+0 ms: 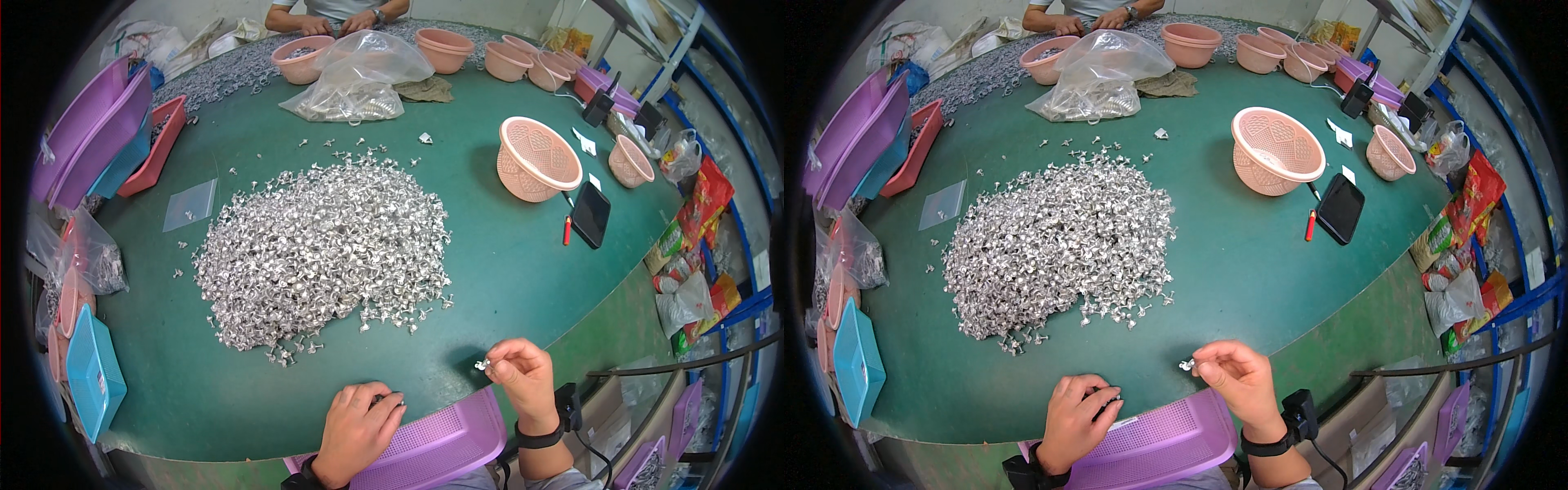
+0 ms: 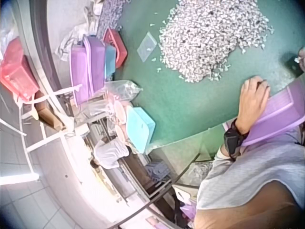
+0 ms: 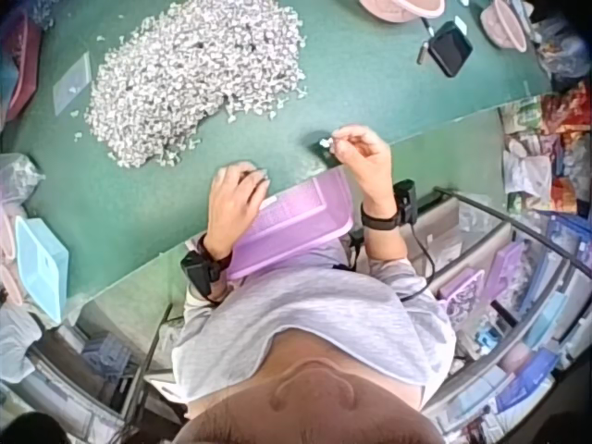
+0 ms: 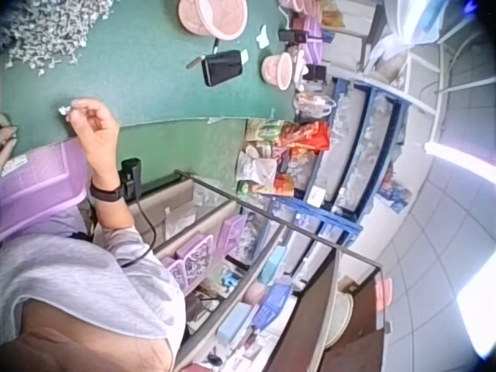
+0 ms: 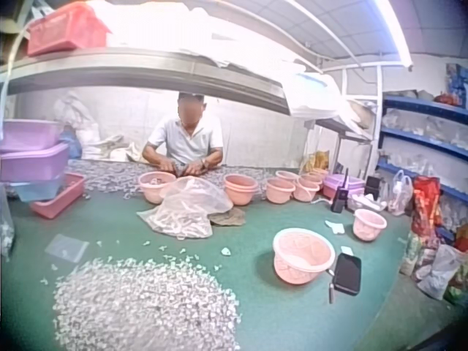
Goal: Manually sort and inspect small metal components on a work table.
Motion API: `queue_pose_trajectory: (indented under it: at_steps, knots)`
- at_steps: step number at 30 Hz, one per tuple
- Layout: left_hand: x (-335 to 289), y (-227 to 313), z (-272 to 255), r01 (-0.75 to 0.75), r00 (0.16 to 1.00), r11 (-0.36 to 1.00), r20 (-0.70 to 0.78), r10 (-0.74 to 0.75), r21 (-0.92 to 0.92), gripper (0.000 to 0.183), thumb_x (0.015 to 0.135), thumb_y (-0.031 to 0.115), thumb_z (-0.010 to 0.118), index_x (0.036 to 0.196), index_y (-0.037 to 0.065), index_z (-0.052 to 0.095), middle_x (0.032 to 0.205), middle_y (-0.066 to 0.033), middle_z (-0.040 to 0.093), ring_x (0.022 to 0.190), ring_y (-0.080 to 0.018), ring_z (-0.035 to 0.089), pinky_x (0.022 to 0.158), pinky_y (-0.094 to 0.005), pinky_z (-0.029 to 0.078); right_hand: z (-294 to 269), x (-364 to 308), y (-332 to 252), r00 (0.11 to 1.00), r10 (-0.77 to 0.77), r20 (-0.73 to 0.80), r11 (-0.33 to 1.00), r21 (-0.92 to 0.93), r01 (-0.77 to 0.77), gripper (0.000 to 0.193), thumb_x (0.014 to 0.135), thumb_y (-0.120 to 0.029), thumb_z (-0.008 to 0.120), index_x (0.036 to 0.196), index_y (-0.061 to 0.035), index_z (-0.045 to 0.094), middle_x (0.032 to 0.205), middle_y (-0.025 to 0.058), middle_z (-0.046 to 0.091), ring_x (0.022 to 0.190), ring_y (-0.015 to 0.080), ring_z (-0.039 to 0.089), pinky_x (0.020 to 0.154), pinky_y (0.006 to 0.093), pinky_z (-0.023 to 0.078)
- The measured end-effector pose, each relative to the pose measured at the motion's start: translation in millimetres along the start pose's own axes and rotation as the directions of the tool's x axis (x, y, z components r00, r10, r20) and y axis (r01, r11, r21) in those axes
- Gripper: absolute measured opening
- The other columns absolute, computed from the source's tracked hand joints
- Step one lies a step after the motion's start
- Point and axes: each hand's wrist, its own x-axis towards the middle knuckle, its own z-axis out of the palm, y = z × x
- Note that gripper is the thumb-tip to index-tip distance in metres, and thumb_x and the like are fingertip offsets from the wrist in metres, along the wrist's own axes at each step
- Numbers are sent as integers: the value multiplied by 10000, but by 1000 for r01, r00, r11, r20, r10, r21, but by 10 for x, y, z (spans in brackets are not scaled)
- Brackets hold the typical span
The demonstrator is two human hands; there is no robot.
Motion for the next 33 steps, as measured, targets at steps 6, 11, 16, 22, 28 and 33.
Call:
queue_pose_trajectory:
  at_steps: [6,11,16,22,28,33]
  knots:
    - [5,-2,-1,-3,1000,1000,-1,3,0,164,601,74,633,757,65,586,777,-14,501,642,-166,446,583,-282,370,-9,-13,19,999,40,6,998,37,-40,153,753,-50,556,884,24,526,806,70,551,728,115,529,663,214,423]
    - [-6,-9,-1,0,1000,1000,-3,0,2,162,602,76,634,757,66,588,779,-14,502,643,-165,447,586,-282,371,12,-19,20,999,43,1,998,50,-43,157,748,-42,559,886,26,525,803,70,554,736,120,534,668,219,427]
    - [-22,-10,-31,16,1000,1000,-17,-16,10,222,600,91,643,806,52,571,799,-40,505,701,-204,466,611,-294,384,25,-34,47,999,29,15,999,-21,-29,180,733,-9,565,902,33,522,824,77,551,757,123,536,684,232,437]
    - [1,-1,-29,99,995,991,-1,-100,-92,249,592,105,659,813,39,562,820,-59,502,734,-227,473,628,-300,398,33,-42,70,1000,8,-5,998,-60,-8,185,725,12,564,903,37,520,818,71,544,756,119,531,692,239,444]
    - [0,-6,-18,78,997,993,-17,-80,-90,213,603,93,651,790,40,564,809,-52,503,700,-209,470,597,-292,394,75,-39,66,1000,0,4,995,-96,0,175,726,14,562,895,35,523,795,59,542,743,104,518,653,224,431]
    - [-15,-20,-27,72,997,994,-13,-73,-82,175,615,78,637,771,46,564,800,-40,503,680,-193,466,587,-286,383,119,-37,103,999,-43,16,945,-323,46,154,699,7,586,849,5,548,775,50,549,684,94,501,569,199,381]
